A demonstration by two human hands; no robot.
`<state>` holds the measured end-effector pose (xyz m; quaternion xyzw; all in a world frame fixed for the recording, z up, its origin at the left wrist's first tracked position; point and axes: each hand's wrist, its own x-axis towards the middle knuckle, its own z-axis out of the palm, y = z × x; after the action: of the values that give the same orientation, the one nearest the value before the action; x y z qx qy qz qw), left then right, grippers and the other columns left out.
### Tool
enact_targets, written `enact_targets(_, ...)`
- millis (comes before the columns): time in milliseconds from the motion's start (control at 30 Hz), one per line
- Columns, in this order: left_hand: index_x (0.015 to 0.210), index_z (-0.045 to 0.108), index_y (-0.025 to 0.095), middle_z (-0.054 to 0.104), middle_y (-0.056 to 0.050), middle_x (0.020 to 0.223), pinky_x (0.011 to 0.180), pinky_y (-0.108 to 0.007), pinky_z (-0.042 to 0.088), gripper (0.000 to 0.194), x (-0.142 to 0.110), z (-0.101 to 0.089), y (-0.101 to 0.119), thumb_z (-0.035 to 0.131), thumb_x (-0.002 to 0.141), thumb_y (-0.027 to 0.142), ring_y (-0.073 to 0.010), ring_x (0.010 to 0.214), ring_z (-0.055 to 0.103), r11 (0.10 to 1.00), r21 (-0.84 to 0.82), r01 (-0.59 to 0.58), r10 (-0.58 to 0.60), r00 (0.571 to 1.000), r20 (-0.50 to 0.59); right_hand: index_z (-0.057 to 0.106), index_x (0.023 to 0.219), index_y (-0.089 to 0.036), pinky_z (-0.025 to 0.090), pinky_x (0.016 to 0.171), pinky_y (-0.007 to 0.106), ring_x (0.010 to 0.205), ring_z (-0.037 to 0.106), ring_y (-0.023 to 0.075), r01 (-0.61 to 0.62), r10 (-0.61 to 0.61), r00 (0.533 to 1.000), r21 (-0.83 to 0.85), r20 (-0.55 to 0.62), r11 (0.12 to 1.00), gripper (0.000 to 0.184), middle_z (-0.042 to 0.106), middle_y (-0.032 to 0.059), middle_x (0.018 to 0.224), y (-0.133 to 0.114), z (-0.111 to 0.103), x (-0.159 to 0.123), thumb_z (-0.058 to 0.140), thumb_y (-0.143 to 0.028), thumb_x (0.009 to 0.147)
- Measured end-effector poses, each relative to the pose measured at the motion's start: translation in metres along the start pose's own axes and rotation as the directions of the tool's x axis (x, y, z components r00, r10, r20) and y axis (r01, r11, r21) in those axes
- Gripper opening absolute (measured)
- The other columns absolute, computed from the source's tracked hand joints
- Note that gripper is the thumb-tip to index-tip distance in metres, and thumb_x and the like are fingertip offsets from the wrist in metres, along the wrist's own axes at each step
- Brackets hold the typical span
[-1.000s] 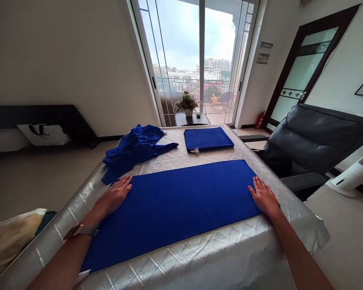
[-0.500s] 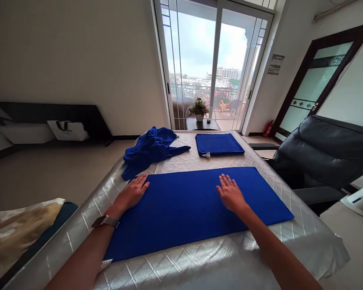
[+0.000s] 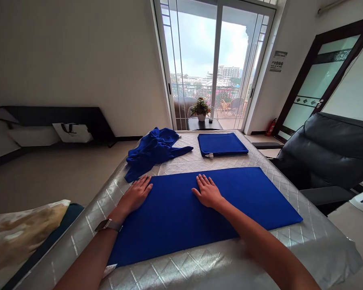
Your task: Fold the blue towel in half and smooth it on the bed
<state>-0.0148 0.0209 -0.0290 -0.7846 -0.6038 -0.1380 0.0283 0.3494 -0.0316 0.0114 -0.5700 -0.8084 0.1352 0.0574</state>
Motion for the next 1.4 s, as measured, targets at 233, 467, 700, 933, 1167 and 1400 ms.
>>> enact_targets(233, 0.153, 0.044, 0.01, 0.042, -0.019, 0.16, 0.124, -0.055, 0.027, 0.061, 0.001, -0.002, -0.002, 0.032, 0.103, 0.043, -0.0309, 0.151, 0.034, 0.999, -0.036, 0.009, -0.008, 1.0, 0.022, 0.016, 0.164, -0.013, 0.005, 0.128, 0.04, 0.158, 0.007, 0.0192, -0.25, 0.245, 0.967, -0.105, -0.066, 0.962, 0.081, 0.012, 0.0067, 0.171, 0.12, -0.018, -0.022, 0.011, -0.064, 0.102)
enact_targets(467, 0.153, 0.045, 0.012, 0.042, -0.018, 0.16, 0.123, -0.054, 0.028, 0.06, 0.002, -0.005, -0.004, 0.03, 0.104, 0.044, -0.0298, 0.151, 0.035, 1.0, -0.022, 0.007, -0.007, 1.0, 0.03, 0.022, 0.163, -0.01, 0.013, 0.127, 0.043, 0.157, 0.014, 0.0229, -0.509, 0.493, 0.857, -0.102, -0.15, 0.854, 0.075, 0.019, 0.0099, 0.17, 0.247, -0.043, -0.053, 0.018, -0.054, 0.103)
enact_targets(700, 0.154, 0.044, 0.012, 0.041, -0.017, 0.16, 0.122, -0.055, 0.03, 0.062, 0.002, -0.008, -0.01, 0.028, 0.104, 0.046, -0.0309, 0.15, 0.036, 1.0, -0.011, 0.002, -0.002, 0.999, 0.045, 0.021, 0.163, -0.008, 0.011, 0.128, 0.042, 0.157, 0.015, 0.0216, -0.578, 0.558, 0.801, -0.038, -0.217, 0.815, 0.074, 0.019, 0.0091, 0.17, 0.299, -0.039, -0.065, 0.017, -0.052, 0.103)
enact_targets(933, 0.152, 0.048, 0.017, 0.045, -0.011, 0.159, 0.122, -0.051, 0.033, 0.065, 0.007, -0.007, -0.018, 0.026, 0.101, 0.051, -0.0294, 0.15, 0.036, 0.999, 0.015, 0.043, -0.044, 0.997, 0.058, 0.023, 0.163, -0.01, 0.012, 0.128, 0.043, 0.156, 0.018, 0.022, -0.575, 0.556, 0.799, -0.019, -0.229, 0.818, 0.074, 0.022, 0.0079, 0.169, 0.3, -0.038, -0.061, 0.017, -0.054, 0.103)
enact_targets(1167, 0.153, 0.046, 0.016, 0.045, -0.014, 0.16, 0.121, -0.052, 0.034, 0.07, 0.004, -0.011, -0.034, 0.019, 0.101, 0.054, -0.0327, 0.151, 0.035, 0.99, 0.016, 0.137, -0.138, 0.983, 0.119, 0.033, 0.16, -0.015, 0.017, 0.127, 0.039, 0.154, 0.024, 0.0199, -0.543, 0.534, 0.816, 0.027, -0.223, 0.84, 0.065, 0.029, 0.0059, 0.167, 0.305, -0.046, -0.063, 0.016, -0.045, 0.105)
enact_targets(1400, 0.153, 0.046, 0.016, 0.045, -0.015, 0.159, 0.118, -0.055, 0.036, 0.067, 0.0, -0.009, -0.046, 0.022, 0.101, 0.052, -0.0341, 0.149, 0.038, 0.988, 0.02, 0.154, -0.156, 0.984, 0.092, 0.044, 0.155, -0.016, 0.025, 0.123, 0.035, 0.15, 0.035, 0.0187, -0.567, 0.564, 0.768, 0.088, -0.303, 0.819, 0.06, 0.041, 0.005, 0.162, 0.304, -0.048, -0.063, 0.02, -0.038, 0.104)
